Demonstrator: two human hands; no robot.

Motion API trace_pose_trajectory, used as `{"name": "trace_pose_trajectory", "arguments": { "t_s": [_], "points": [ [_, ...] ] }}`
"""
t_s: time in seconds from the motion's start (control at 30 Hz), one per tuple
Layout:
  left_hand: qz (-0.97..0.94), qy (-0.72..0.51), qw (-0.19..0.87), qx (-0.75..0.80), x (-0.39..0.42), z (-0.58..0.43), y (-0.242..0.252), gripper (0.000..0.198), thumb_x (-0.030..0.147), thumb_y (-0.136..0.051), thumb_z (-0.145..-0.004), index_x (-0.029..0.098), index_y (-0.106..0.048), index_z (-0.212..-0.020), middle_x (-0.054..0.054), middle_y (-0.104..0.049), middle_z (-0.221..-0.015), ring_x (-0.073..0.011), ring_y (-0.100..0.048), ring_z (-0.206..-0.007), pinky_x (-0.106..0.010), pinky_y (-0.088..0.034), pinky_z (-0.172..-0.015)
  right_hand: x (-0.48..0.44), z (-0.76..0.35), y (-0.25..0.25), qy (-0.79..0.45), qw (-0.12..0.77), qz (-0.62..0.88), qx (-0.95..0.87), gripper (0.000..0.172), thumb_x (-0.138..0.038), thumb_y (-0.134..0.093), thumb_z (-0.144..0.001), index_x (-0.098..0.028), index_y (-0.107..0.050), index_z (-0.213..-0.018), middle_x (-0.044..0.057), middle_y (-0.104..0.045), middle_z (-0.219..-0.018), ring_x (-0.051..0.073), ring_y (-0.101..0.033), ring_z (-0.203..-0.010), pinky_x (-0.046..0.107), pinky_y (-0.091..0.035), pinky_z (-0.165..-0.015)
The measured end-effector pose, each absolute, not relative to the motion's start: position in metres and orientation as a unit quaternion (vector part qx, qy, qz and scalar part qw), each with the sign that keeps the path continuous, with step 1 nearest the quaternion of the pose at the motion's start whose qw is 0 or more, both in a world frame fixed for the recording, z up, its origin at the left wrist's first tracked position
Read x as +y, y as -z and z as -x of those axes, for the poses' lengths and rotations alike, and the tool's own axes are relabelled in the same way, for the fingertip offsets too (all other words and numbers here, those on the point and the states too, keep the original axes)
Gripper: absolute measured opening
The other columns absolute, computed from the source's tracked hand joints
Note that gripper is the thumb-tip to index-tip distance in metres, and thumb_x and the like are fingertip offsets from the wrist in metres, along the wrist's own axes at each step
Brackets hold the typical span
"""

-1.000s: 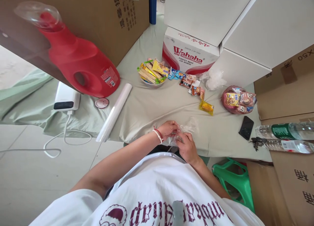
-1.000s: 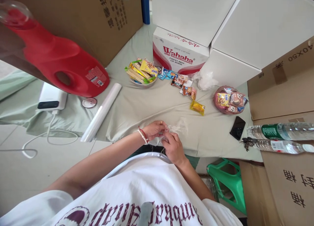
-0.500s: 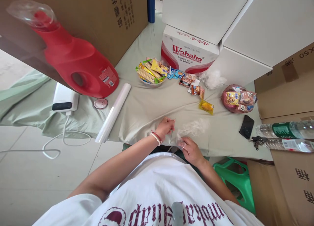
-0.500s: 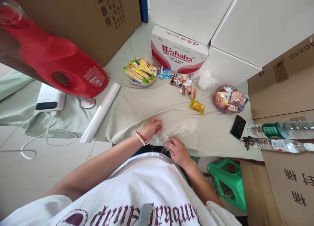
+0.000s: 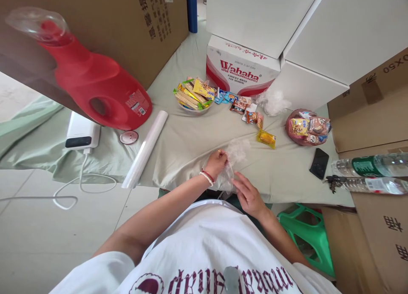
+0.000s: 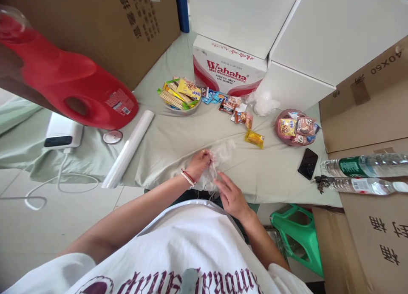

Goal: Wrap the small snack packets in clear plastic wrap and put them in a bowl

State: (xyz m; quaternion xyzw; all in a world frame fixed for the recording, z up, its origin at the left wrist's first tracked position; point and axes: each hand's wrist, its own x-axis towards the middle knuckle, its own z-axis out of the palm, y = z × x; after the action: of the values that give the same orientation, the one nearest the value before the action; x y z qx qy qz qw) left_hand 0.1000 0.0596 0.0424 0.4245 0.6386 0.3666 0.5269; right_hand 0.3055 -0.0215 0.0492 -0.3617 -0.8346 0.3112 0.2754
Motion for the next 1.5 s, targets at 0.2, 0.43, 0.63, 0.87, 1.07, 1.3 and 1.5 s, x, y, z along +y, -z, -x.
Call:
{"name": "trace_pose_trajectory", "arguments": {
  "t_s": [0.2, 0.43, 0.63, 0.87, 1.07, 1.3, 1.5],
  "points": [
    [-0.496, -0.432, 0.346, 0.669, 0.044, -0.091, -0.049, 0.015, 0.037, -0.056, -0.098, 0.023, -0.061, -0.093, -0.001, -0.069, -0.082, -0.017, -0.066, -0.075, -0.029, -0.049, -0.073, 0.004, -0.308, -0.065, -0.427, 0.394, 0.513, -0.632, 0.03, -0.042, -0.052, -0.104, -0.026, -0.068, -0.124, 0.01, -0.067, -0.121, 0.02, -0.067, -0.09, 0.033, -0.06, -0.074],
    [-0.55, -0.44, 0.305, 0.641, 0.032, -0.098, -0.042, 0.018, 0.038, -0.053, -0.1, 0.023, -0.06, -0.093, -0.003, -0.07, -0.078, -0.0181, -0.069, -0.073, -0.03, -0.049, -0.07, 0.046, -0.23, -0.058, -0.547, 0.431, 0.54, -0.472, 0.036, -0.056, -0.07, -0.087, -0.022, -0.07, -0.099, 0.005, -0.071, -0.101, 0.019, -0.064, -0.093, 0.032, -0.056, -0.084],
    [-0.379, -0.511, 0.356, 0.684, 0.044, -0.058, -0.023, 0.019, 0.043, -0.043, -0.104, 0.026, -0.045, -0.096, 0.009, -0.051, -0.057, -0.0154, -0.059, -0.047, -0.028, -0.045, -0.054, 0.06, -0.229, -0.05, -0.546, 0.547, 0.541, -0.332, 0.038, -0.056, -0.076, -0.079, -0.022, -0.064, -0.091, 0.001, -0.065, -0.098, 0.015, -0.06, -0.086, 0.03, -0.058, -0.076],
    [-0.419, -0.513, 0.127, 0.739, 0.031, -0.034, 0.002, 0.017, 0.035, -0.058, -0.095, 0.021, -0.053, -0.103, -0.005, -0.062, -0.09, -0.0197, -0.064, -0.077, -0.035, -0.053, -0.071, 0.054, -0.253, -0.034, -0.529, 0.552, 0.577, -0.288, 0.043, -0.057, -0.082, -0.074, -0.021, -0.064, -0.088, 0.001, -0.065, -0.098, 0.014, -0.064, -0.085, 0.027, -0.058, -0.07],
    [-0.694, -0.369, 0.024, 0.618, 0.028, -0.034, -0.007, 0.03, 0.008, -0.049, -0.092, 0.025, -0.07, -0.105, -0.009, -0.072, -0.112, -0.0249, -0.062, -0.123, -0.047, -0.041, -0.11, 0.045, -0.265, -0.034, -0.481, 0.539, 0.591, -0.359, 0.04, -0.06, -0.073, -0.084, -0.022, -0.065, -0.093, 0.003, -0.067, -0.096, 0.017, -0.064, -0.082, 0.035, -0.06, -0.075],
    [-0.749, -0.192, 0.136, 0.619, 0.031, -0.036, -0.012, 0.051, 0.009, -0.041, -0.092, 0.016, -0.061, -0.139, -0.016, -0.057, -0.154, -0.0293, -0.048, -0.148, -0.056, -0.027, -0.125, 0.001, -0.322, -0.079, -0.259, 0.379, 0.452, -0.765, 0.018, -0.022, -0.066, -0.088, -0.033, -0.08, -0.092, 0.008, -0.07, -0.122, 0.03, -0.065, -0.113, 0.055, -0.055, -0.096],
    [-0.748, -0.232, 0.17, 0.598, 0.029, -0.03, -0.012, 0.051, 0.009, -0.043, -0.087, 0.015, -0.06, -0.135, -0.016, -0.057, -0.154, -0.0253, -0.048, -0.148, -0.055, -0.024, -0.128, 0.028, -0.375, -0.07, -0.364, 0.439, 0.601, -0.56, 0.021, -0.042, -0.063, -0.091, -0.026, -0.074, -0.082, 0.009, -0.074, -0.111, 0.028, -0.068, -0.105, 0.05, -0.061, -0.085]
  ]
}}
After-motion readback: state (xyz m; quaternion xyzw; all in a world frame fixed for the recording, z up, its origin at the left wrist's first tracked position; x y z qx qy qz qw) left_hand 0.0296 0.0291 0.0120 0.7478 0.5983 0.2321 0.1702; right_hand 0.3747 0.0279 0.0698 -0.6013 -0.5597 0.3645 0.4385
